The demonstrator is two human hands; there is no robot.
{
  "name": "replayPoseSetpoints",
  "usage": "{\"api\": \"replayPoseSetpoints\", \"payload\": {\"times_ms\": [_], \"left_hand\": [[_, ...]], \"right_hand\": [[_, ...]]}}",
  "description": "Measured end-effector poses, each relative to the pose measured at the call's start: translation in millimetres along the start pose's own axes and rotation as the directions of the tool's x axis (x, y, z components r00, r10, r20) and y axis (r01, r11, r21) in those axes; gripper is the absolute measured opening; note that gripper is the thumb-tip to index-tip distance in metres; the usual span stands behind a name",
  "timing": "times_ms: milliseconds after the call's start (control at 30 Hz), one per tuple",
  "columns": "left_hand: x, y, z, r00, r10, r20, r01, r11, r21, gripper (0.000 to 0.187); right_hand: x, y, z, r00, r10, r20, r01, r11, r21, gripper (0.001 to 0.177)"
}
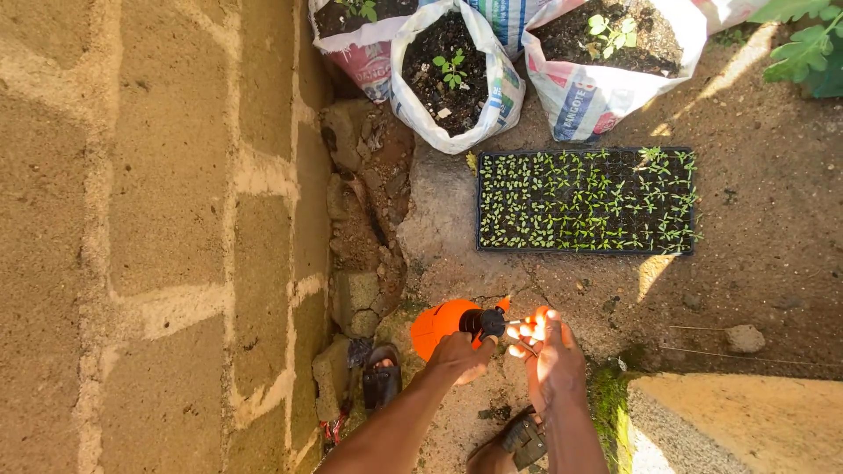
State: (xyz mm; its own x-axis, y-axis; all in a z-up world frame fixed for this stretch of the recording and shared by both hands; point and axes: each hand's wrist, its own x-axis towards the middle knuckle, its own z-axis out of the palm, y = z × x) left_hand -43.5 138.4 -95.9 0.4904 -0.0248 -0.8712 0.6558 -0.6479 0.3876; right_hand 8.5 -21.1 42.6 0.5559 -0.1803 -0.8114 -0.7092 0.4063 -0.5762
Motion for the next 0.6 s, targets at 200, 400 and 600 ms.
{"api": "replayPoseSetpoints", "payload": {"times_ms": [200,400,600], "left_hand": [[-58,32,-51,0.987,-0.118,0.11,0.124,0.991,-0.048,0.068],[-66,5,-72,0.996,-0.059,0.066,0.054,0.996,0.066,0.072],[-72,20,-71,0.999,-0.032,0.044,0.03,0.999,0.044,0.072]], "right_hand": [[-6,-1,5,0.998,0.05,0.032,-0.053,0.994,0.091,0.051],[-38,-4,9,0.983,0.184,-0.01,-0.184,0.98,-0.071,0.056],[-62,-35,16,0.996,0.02,0.084,-0.018,1.0,-0.019,0.052]]}}
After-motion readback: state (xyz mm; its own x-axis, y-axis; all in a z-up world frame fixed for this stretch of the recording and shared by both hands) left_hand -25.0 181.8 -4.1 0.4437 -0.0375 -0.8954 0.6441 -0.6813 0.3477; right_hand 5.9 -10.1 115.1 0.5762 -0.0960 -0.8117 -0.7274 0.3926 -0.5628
